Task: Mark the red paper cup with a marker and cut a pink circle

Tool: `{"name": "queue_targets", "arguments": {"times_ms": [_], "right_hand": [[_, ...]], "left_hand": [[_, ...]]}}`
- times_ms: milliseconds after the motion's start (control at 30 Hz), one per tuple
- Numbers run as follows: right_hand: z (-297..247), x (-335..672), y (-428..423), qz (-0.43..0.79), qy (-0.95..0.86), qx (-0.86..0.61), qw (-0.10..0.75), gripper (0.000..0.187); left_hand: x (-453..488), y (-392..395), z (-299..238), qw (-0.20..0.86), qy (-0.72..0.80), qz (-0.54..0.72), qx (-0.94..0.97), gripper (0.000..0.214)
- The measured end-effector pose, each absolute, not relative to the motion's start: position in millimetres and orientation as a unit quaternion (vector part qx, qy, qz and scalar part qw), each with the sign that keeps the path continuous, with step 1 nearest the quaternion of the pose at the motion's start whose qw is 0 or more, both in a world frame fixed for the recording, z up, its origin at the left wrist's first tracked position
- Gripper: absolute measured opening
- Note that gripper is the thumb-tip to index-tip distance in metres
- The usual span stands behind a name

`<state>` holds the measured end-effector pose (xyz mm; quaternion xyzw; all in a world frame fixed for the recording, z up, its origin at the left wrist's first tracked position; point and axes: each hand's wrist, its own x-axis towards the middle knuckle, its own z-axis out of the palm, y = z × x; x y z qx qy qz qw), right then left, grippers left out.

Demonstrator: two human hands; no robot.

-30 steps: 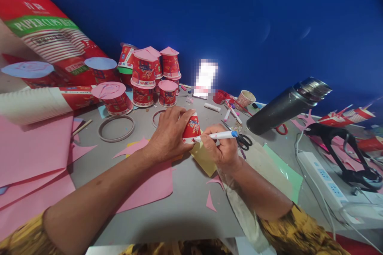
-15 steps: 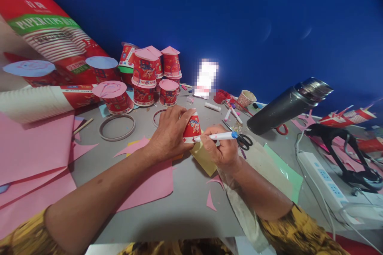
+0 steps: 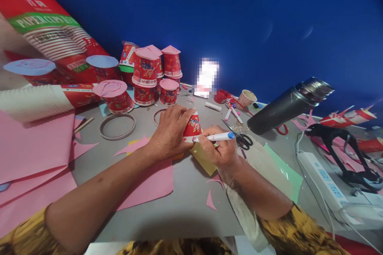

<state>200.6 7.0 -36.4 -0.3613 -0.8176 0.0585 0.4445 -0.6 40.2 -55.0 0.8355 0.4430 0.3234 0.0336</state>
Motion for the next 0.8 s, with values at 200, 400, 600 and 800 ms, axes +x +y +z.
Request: {"name": "queue_targets", "arguments": {"times_ms": [200,400,600,800], "right_hand": [[-35.1,201.6,6.9,0.037,-0.797,-0.378,0.469,0.018],[-34.6,202.8,7.5,0.043,-0.776,-0.392,0.492,0.015],[-35.6,202.8,8.1,0.054,-0.769,-0.402,0.494,0.016],[-34.8,201.9,6.9,0.055,-0.778,-0.397,0.484,0.016]], "left_hand": [[-0.2,39.8,-54.6,0.034,0.442,0.325,0.835,0.075],[-1.2,39.7,-53.9,0.04,0.441,0.327,0.835,0.076],[-2.4,42.2,-55.1,0.055,0.427,0.343,0.835,0.076],[-1.4,41.9,-55.0,0.052,0.429,0.342,0.835,0.076]]}}
